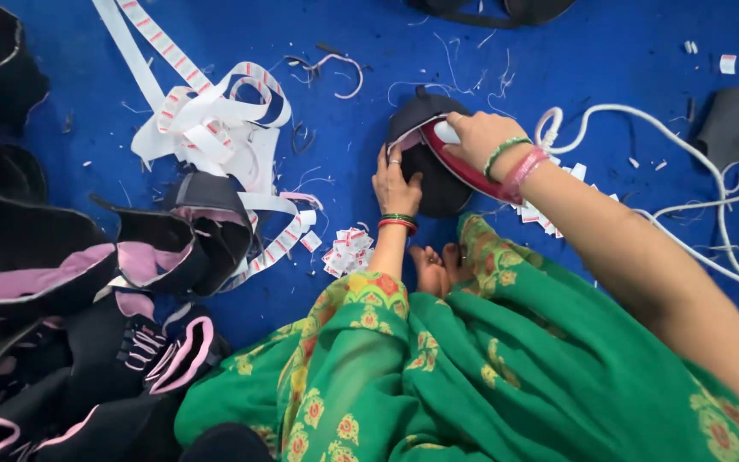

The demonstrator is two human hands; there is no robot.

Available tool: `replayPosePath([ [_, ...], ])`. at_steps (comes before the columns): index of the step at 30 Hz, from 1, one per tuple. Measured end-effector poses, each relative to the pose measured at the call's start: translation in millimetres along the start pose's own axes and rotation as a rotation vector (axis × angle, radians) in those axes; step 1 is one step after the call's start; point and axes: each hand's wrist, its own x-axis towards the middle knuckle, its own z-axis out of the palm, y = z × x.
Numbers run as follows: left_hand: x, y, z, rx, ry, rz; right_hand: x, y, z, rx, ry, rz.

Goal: Ironing size and brand labels onto the inner heel portion of shoe upper components.

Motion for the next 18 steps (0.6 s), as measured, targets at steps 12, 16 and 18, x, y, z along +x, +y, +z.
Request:
replayPosePath([
  [12,2,-1,-9,-0.060,-0.024,-0.011,-35,-5,-29,-0.095,0.004,-0.009],
  [16,5,1,-7,-0.058,-0.029,-0.001,2,-7,16,0.077,0.108,0.014],
  [18,5,3,-9,-0.039,-0.020,0.011,3,-8,13,0.128,0.117,-0.008],
])
